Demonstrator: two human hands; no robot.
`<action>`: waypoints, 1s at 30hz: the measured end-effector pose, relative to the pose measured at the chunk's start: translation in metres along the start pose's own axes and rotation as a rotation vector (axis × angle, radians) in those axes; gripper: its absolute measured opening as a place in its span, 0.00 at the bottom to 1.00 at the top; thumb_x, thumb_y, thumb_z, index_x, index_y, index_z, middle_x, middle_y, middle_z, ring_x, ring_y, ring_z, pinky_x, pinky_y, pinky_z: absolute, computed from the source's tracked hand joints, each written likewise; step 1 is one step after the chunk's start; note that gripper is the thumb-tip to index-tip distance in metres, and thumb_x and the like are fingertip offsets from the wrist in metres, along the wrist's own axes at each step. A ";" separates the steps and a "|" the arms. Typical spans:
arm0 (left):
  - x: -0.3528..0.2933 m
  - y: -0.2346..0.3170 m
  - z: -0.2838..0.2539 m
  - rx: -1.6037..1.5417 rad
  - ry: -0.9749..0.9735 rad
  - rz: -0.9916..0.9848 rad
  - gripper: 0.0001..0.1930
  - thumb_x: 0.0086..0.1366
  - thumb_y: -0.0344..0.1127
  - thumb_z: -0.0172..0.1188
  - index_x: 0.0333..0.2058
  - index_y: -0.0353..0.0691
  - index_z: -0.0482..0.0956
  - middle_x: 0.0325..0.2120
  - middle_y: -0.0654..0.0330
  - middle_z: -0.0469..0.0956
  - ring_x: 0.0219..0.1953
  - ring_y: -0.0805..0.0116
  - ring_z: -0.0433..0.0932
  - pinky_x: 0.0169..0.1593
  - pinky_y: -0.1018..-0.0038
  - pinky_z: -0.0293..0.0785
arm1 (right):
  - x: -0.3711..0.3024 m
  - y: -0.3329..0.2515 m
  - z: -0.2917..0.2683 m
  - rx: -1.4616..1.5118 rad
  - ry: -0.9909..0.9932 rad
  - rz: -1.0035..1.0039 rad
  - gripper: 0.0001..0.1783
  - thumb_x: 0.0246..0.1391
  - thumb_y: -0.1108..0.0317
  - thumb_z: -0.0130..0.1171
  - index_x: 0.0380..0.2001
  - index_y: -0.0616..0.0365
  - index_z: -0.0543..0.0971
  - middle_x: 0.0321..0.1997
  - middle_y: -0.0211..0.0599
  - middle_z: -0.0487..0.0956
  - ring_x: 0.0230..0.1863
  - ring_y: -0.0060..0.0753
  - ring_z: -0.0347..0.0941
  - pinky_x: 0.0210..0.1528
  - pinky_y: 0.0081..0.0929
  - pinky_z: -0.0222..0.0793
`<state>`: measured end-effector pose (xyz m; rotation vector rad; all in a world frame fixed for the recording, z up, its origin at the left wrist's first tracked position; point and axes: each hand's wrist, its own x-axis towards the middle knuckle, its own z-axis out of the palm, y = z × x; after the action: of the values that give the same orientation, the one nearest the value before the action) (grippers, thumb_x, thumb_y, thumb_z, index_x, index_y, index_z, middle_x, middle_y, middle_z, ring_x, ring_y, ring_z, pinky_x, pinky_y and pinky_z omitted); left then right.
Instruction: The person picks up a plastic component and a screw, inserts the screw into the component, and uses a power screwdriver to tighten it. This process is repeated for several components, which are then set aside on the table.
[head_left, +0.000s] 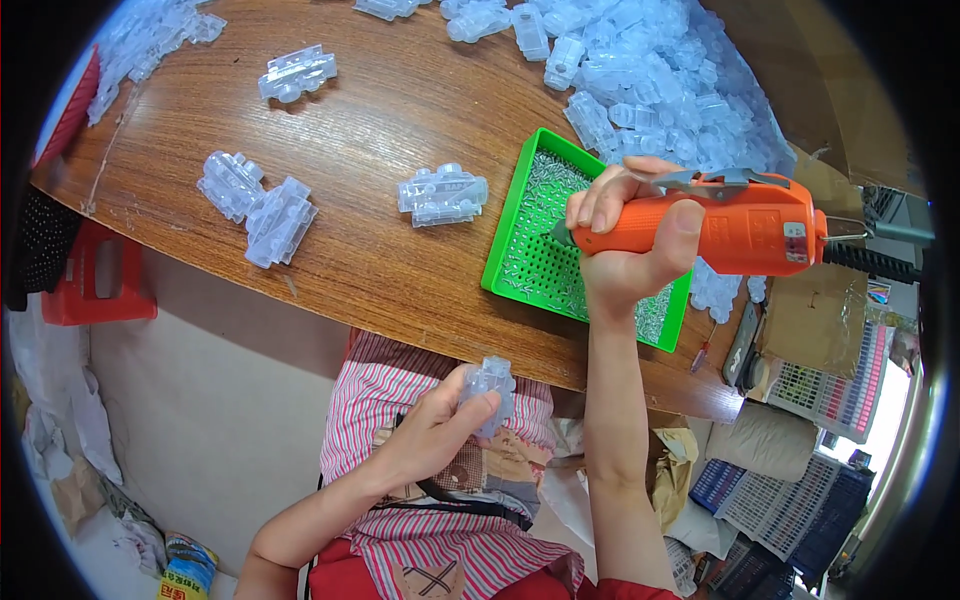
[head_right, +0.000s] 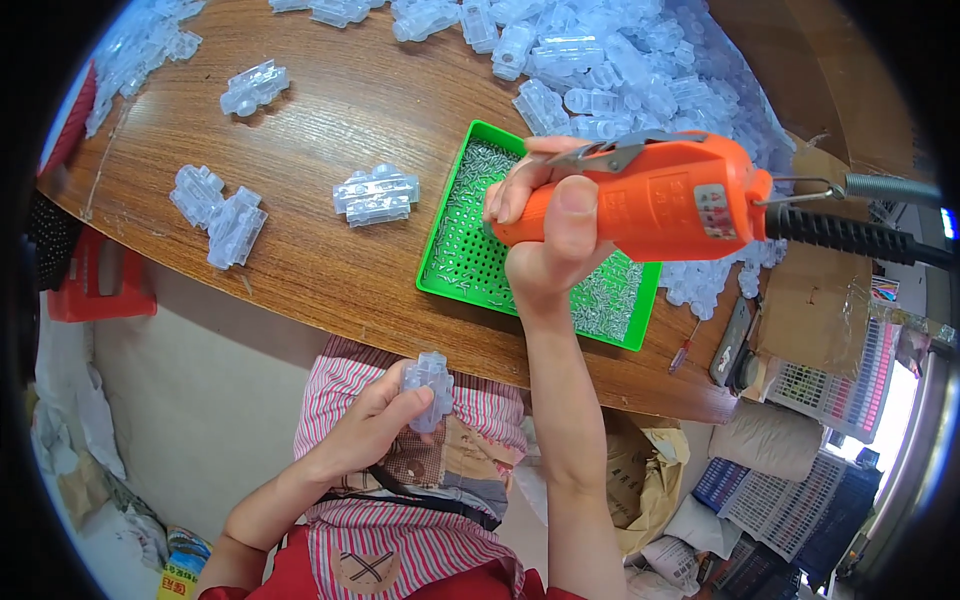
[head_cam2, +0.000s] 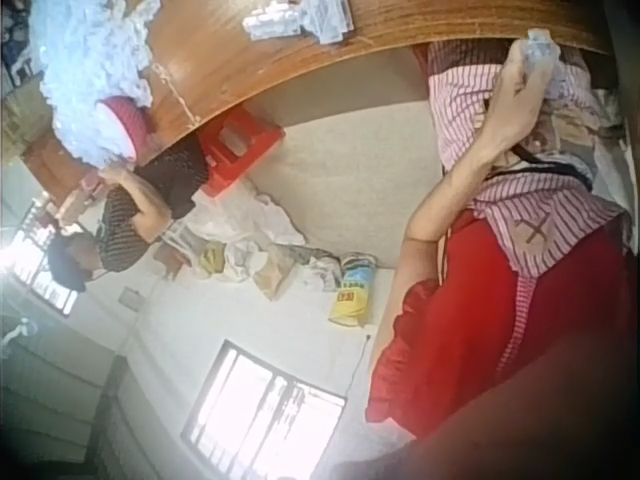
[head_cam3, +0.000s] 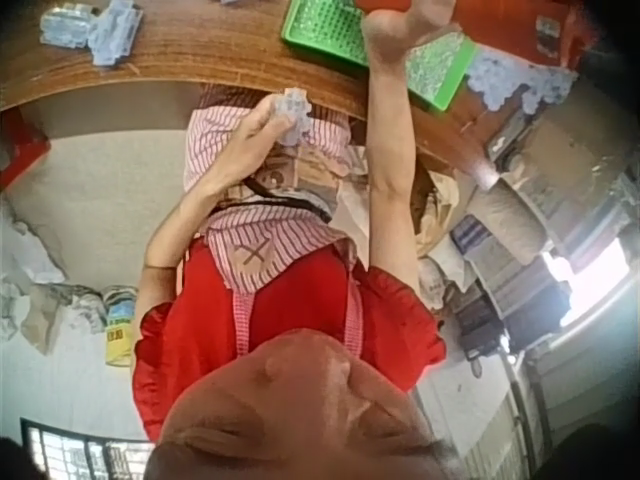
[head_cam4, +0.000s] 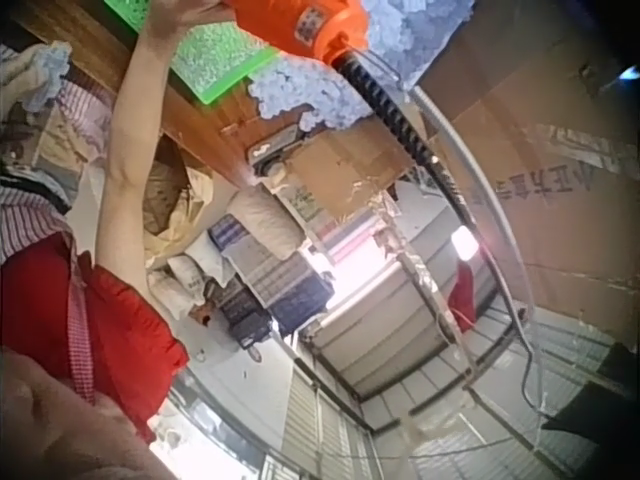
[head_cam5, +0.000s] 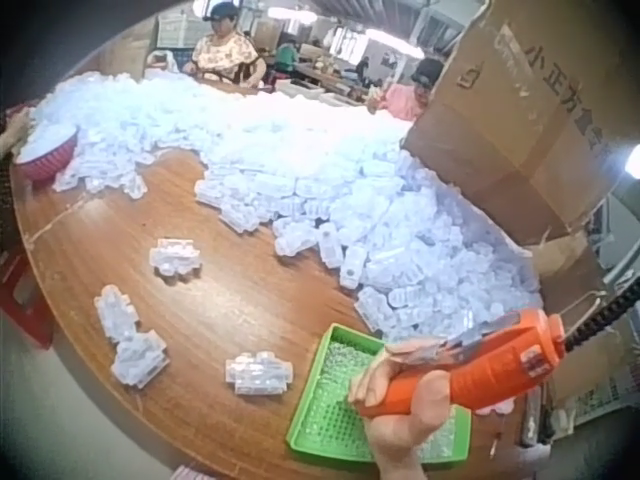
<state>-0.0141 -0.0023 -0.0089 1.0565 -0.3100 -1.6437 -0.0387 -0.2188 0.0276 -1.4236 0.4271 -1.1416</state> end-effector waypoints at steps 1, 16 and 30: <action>0.001 0.002 0.000 0.013 0.025 -0.014 0.13 0.70 0.40 0.47 0.43 0.35 0.68 0.30 0.65 0.71 0.30 0.79 0.70 0.35 0.78 0.71 | 0.000 -0.001 0.000 0.014 0.024 -0.012 0.32 0.54 0.36 0.44 0.38 0.57 0.71 0.13 0.28 0.63 0.17 0.24 0.59 0.19 0.25 0.60; 0.010 -0.021 -0.004 0.097 0.023 0.090 0.17 0.70 0.43 0.45 0.45 0.35 0.68 0.28 0.63 0.71 0.28 0.76 0.69 0.31 0.76 0.68 | -0.081 -0.079 0.004 0.096 -0.242 0.073 0.37 0.48 0.30 0.51 0.40 0.56 0.66 0.18 0.30 0.68 0.22 0.27 0.64 0.19 0.25 0.66; 0.007 -0.015 -0.001 0.162 0.091 0.093 0.16 0.68 0.41 0.47 0.45 0.33 0.69 0.31 0.56 0.75 0.33 0.70 0.73 0.37 0.72 0.70 | -0.092 -0.073 0.019 -0.019 -0.201 0.247 0.35 0.42 0.32 0.59 0.31 0.55 0.65 0.16 0.31 0.68 0.21 0.30 0.63 0.25 0.29 0.65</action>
<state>-0.0230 -0.0024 -0.0228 1.2165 -0.4310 -1.5017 -0.0906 -0.1172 0.0614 -1.4422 0.4576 -0.7903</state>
